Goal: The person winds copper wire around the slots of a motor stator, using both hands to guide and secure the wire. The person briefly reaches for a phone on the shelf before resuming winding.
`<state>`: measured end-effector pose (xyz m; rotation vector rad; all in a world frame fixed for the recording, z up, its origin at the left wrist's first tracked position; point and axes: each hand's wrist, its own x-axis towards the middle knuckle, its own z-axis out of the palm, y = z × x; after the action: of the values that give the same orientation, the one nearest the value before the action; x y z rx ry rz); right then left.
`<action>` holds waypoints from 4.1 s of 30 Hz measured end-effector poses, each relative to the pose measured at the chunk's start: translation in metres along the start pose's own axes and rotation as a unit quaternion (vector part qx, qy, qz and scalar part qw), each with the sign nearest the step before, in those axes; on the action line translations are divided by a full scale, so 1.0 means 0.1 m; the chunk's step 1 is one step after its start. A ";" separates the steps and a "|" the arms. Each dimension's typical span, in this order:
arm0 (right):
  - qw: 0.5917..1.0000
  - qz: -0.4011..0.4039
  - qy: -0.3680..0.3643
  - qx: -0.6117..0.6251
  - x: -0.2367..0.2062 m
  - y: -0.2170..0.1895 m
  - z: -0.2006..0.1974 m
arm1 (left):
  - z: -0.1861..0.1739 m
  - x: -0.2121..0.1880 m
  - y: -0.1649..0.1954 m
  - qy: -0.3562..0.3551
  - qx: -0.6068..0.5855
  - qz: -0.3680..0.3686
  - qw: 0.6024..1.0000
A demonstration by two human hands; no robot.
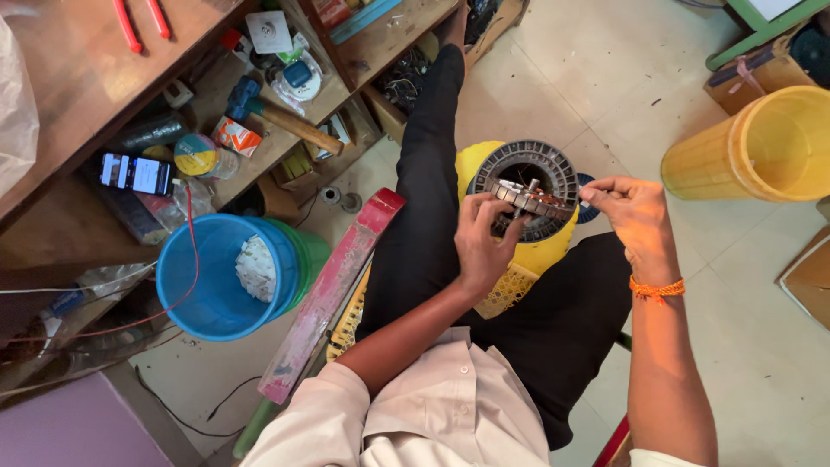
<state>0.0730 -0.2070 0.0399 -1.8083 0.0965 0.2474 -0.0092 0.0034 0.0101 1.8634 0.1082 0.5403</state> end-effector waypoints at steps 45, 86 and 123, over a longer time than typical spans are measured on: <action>0.911 -0.260 0.034 -0.318 -0.79 -0.82 0.57 | -0.12 0.13 -0.41 -0.137 -0.118 0.163 0.970; 0.996 0.014 -0.049 -0.074 0.19 -0.17 0.10 | 0.18 0.05 -0.29 -0.116 -0.345 -0.393 0.844; 0.838 -0.345 0.012 -0.423 -0.90 -0.43 0.65 | -0.33 0.49 -0.42 -0.145 0.102 0.449 0.876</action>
<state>-0.0135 -0.1390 0.0852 -2.5784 -0.7566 -0.3116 0.0286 0.0635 -0.0042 2.1199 -0.9847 0.8811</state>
